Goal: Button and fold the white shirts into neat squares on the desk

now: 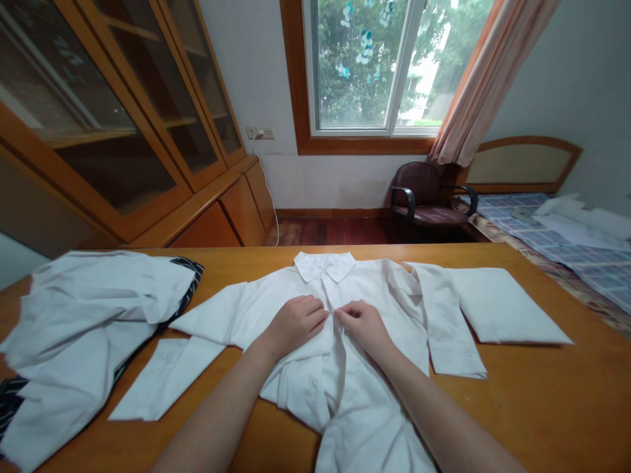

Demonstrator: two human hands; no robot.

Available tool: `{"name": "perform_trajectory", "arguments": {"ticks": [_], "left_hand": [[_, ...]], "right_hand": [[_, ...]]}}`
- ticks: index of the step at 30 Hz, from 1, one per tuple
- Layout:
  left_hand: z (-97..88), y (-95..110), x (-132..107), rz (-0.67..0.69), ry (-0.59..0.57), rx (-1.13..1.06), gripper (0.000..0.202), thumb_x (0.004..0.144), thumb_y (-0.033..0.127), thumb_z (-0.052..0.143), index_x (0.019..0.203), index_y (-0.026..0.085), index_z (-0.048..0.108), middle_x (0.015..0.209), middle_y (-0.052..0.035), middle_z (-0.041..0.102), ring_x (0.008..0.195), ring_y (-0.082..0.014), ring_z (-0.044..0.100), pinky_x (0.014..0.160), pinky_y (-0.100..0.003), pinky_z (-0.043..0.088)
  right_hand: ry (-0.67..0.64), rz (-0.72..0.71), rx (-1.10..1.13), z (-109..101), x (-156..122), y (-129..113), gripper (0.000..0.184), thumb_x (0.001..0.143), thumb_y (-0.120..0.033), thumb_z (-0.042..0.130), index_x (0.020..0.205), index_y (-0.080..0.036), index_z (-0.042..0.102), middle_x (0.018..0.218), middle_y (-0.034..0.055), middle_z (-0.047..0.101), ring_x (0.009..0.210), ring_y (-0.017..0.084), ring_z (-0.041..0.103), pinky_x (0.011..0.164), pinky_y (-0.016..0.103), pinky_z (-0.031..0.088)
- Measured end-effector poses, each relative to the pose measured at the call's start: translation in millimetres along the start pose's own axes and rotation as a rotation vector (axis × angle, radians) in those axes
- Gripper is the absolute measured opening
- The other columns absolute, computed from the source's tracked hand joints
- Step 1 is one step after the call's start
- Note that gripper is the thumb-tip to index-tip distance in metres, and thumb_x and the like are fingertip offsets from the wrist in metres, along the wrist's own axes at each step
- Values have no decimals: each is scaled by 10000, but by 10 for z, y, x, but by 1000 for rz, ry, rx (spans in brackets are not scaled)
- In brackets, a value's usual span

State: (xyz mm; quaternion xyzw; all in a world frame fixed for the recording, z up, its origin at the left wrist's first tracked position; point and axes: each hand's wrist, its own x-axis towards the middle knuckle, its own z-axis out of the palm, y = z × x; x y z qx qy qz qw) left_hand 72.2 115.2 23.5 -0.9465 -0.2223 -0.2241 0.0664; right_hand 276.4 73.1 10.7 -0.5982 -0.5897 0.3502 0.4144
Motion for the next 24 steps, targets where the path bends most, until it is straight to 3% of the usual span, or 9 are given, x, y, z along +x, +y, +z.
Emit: {"name": "perform_trajectory", "arguments": {"ticks": [9,24], "left_hand": [[3,26,18,8,54,53,202,999,219,479,856,191,619,767,-21,584,696,-150,540,630,-292,432],[12,42,33,17,23,67,271,996,201,464,743,187,561,746,-20,553,688,-153,515,617,-300,417]], "right_hand": [[2,16,-23,1,-16,-36,179,790,-294,658,728,-200,797,711,39,739,730,201,643,698,287,466],[16,19,-39,6,-22,-52,180,785,-276,649,686,-198,778,686,34,734,724,198,639,681,277,451]]}}
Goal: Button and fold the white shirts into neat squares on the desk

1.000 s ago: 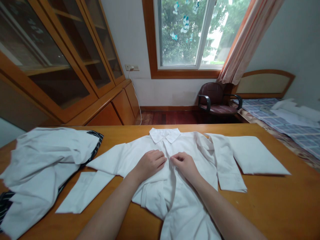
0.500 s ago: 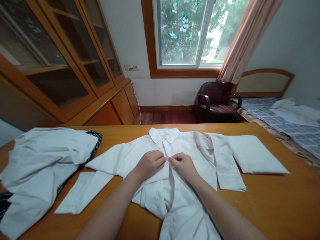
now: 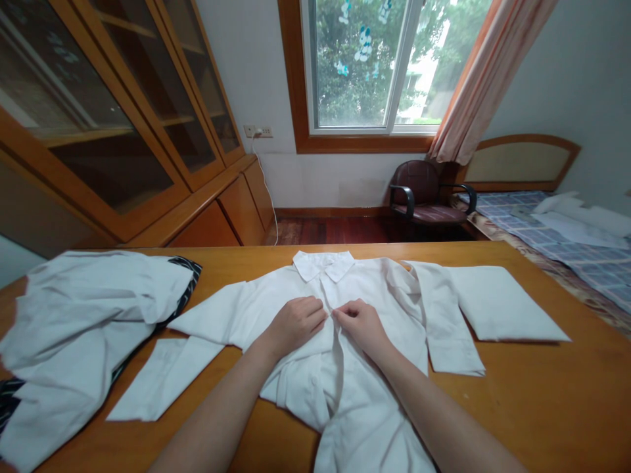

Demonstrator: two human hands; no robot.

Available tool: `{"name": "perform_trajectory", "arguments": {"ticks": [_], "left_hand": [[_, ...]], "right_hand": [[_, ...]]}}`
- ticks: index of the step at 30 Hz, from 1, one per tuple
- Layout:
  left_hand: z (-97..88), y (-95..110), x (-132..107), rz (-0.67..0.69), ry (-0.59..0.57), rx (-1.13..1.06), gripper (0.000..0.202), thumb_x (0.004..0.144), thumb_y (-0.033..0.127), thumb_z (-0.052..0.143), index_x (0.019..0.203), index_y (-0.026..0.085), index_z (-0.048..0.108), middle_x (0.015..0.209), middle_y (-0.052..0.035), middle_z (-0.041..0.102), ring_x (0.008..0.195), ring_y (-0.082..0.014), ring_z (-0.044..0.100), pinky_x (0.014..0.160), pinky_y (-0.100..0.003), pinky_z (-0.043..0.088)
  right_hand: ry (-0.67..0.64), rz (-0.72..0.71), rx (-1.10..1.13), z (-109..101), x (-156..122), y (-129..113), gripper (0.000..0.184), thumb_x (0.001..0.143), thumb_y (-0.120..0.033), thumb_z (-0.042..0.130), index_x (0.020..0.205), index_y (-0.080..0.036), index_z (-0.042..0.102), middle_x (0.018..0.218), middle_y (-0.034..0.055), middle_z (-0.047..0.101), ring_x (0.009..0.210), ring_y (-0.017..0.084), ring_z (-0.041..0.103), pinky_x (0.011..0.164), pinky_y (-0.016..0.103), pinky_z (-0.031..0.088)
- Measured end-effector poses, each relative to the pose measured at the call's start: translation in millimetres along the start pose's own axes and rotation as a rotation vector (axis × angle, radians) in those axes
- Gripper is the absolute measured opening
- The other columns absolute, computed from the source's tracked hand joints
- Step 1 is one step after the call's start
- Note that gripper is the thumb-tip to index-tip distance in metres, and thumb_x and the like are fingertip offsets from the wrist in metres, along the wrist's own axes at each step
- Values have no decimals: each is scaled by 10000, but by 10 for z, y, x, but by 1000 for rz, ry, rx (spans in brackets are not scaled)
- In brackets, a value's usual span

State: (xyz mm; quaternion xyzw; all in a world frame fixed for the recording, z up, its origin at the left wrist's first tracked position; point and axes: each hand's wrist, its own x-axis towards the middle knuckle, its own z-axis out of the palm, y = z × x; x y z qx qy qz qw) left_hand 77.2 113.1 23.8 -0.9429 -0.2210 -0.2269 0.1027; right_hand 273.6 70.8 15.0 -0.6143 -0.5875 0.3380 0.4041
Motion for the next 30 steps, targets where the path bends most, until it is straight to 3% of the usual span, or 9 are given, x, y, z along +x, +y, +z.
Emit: {"name": "perform_trajectory", "arguments": {"ticks": [8,20,30], "left_hand": [[5,-6,-6,-4,-1,-41,291,1011,207,439,769,187,600,734,-19,552,680,-148,520,616,-294,430],[-1,-29,-21,-7,-7,-47,260,1010,219,470,795,183,611,755,-21,585,701,-153,543,639,-292,433],[-12,-32,-20,-21,0,-70,249,1006,219,474,816,182,630,764,-25,596,704,-153,551,638,-289,442]], "right_hand": [[-6,-23,-35,13,16,14,178,789,-269,650,678,-200,770,675,26,727,713,192,623,678,273,437],[-53,-156,-84,-20,16,35,423,917,-343,510,532,-203,617,566,1,621,679,166,549,710,270,385],[-95,-75,33,-38,16,37,394,907,-345,523,580,-205,694,715,24,750,788,205,664,770,292,437]]}}
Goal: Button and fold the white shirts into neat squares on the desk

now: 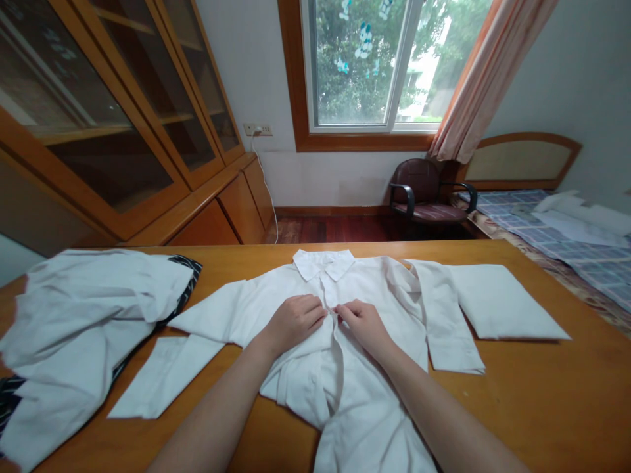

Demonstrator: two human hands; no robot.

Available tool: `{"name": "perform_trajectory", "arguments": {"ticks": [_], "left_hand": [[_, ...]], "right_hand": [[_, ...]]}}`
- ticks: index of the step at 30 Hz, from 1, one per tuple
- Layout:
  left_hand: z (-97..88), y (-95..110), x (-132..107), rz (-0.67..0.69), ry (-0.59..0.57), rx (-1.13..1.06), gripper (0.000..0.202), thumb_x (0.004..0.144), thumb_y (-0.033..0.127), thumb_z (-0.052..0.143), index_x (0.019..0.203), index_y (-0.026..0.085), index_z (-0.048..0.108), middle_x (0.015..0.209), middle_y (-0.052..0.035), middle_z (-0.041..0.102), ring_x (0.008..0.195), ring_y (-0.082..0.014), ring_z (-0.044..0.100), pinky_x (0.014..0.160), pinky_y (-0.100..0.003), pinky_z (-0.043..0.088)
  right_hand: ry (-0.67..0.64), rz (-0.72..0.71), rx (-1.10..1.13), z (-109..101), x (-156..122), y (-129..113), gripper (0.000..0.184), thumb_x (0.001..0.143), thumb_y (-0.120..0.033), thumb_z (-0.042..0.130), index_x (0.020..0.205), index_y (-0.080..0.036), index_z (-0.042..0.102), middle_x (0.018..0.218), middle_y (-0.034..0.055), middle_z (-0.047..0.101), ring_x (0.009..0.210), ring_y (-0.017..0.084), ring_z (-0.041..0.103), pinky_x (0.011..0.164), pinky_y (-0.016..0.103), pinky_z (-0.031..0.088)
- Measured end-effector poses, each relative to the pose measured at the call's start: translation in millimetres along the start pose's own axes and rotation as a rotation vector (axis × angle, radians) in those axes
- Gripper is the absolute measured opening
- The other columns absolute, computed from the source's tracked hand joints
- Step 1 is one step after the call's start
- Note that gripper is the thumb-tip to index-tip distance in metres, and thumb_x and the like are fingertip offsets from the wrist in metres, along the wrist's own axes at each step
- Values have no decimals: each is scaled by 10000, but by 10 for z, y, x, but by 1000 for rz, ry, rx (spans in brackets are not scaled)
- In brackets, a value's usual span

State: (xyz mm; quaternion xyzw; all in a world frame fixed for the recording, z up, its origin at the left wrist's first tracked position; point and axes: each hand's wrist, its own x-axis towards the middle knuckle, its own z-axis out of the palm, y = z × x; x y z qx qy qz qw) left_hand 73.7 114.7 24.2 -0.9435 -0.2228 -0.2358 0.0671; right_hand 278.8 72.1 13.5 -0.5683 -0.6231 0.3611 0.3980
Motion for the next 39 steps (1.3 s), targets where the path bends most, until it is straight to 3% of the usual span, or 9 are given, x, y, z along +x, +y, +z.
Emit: {"name": "perform_trajectory", "arguments": {"ticks": [6,12,23,39], "left_hand": [[17,-11,-12,7,5,3,239,1002,224,482,822,181,633,766,-27,596,700,-158,552,628,-292,440],[-8,-2,2,-40,-13,-46,199,1005,234,491,875,186,633,826,-30,626,745,-158,587,675,-287,470],[51,-18,-38,-127,-8,-107,112,985,240,537,1047,195,619,918,-33,654,844,-178,631,721,-303,488],[-17,-3,8,-83,-34,-90,191,1016,255,483,926,192,639,851,-29,637,779,-162,605,684,-289,464]], "right_hand": [[-41,47,24,-22,-8,-29,308,861,-377,593,691,-208,785,715,39,758,769,226,673,742,309,456],[-50,48,102,-2,-8,17,212,812,-321,642,865,-228,825,841,45,788,812,231,695,757,318,504],[-11,20,64,34,0,83,183,789,-235,677,890,-223,828,791,41,776,724,196,690,673,280,495],[-39,32,21,19,0,64,204,808,-253,663,927,-232,828,831,48,783,789,217,694,725,304,503]]}}
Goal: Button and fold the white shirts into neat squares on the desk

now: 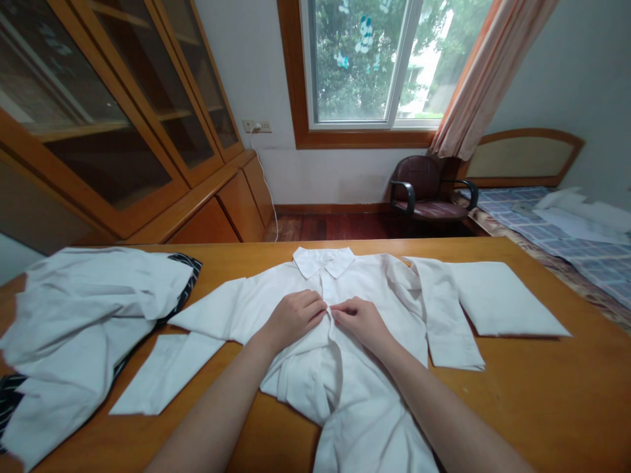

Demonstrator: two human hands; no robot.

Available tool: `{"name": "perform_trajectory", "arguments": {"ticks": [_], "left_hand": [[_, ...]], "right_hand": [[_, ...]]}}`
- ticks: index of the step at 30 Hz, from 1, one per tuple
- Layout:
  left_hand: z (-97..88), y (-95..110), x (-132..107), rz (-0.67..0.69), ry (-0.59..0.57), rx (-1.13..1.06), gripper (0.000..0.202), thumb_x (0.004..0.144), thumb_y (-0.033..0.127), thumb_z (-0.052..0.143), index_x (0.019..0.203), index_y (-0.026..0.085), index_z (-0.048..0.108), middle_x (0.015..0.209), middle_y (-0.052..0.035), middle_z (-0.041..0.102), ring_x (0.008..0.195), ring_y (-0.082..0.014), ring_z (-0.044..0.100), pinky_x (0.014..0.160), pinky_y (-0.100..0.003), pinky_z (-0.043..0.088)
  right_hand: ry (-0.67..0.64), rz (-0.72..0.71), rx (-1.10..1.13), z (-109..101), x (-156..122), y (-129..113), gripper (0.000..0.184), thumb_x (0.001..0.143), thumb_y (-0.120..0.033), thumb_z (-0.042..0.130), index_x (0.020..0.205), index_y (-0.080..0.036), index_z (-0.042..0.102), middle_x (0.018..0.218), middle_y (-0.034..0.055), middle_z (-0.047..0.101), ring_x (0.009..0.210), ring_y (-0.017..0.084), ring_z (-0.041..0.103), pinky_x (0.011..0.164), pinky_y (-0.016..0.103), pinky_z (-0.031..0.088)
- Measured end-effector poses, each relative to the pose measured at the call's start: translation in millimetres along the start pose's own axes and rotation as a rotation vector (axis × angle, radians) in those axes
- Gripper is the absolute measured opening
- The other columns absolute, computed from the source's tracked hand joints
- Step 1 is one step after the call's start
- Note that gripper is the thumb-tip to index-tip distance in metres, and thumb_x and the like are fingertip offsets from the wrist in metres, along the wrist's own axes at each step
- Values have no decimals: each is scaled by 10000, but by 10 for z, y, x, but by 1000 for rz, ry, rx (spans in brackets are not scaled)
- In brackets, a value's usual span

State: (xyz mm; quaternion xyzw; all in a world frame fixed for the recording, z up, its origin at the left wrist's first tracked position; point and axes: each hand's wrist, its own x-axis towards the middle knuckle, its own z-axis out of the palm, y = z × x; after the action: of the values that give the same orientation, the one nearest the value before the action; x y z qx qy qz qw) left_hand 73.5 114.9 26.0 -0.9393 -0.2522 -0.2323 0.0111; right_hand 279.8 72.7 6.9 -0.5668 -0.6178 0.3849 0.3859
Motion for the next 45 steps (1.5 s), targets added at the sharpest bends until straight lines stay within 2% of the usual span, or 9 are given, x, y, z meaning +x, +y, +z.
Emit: {"name": "perform_trajectory", "arguments": {"ticks": [10,17,24,29,38,45], "left_hand": [[21,-15,-19,35,16,25,225,1015,241,471,892,190,652,811,-27,624,749,-159,584,661,-291,460],[17,-13,-14,59,38,81,237,1003,233,473,835,194,635,756,-21,599,705,-159,561,638,-294,441],[21,-18,-19,58,56,93,223,994,221,491,815,193,621,746,-19,592,694,-156,552,629,-288,425],[41,-21,-23,56,72,80,231,995,218,491,798,190,608,741,-15,585,694,-153,548,636,-284,429],[49,-5,-9,63,89,97,268,1000,222,477,755,192,583,713,-8,570,659,-144,535,615,-282,424],[66,-8,-16,53,83,60,256,995,220,478,766,194,586,713,-7,562,663,-144,542,614,-285,427]], "right_hand": [[-1,19,32,-1,-11,-40,200,802,-240,660,908,-231,829,829,45,786,780,215,697,707,293,499],[49,-26,-7,14,-6,0,168,810,-233,670,884,-242,821,801,33,767,766,205,680,710,299,502],[153,-181,-57,-12,8,-19,95,817,-181,675,816,-199,769,774,28,681,721,160,624,686,264,480],[130,-243,-136,-4,-5,-29,99,850,-168,679,809,-207,761,753,10,637,711,148,597,683,257,463],[72,-273,-200,-5,-14,-37,123,890,-172,662,868,-225,771,799,10,657,742,146,629,697,249,479],[87,-347,-385,-2,-16,-43,157,927,-196,630,943,-240,780,864,32,696,782,154,656,733,253,494]]}}
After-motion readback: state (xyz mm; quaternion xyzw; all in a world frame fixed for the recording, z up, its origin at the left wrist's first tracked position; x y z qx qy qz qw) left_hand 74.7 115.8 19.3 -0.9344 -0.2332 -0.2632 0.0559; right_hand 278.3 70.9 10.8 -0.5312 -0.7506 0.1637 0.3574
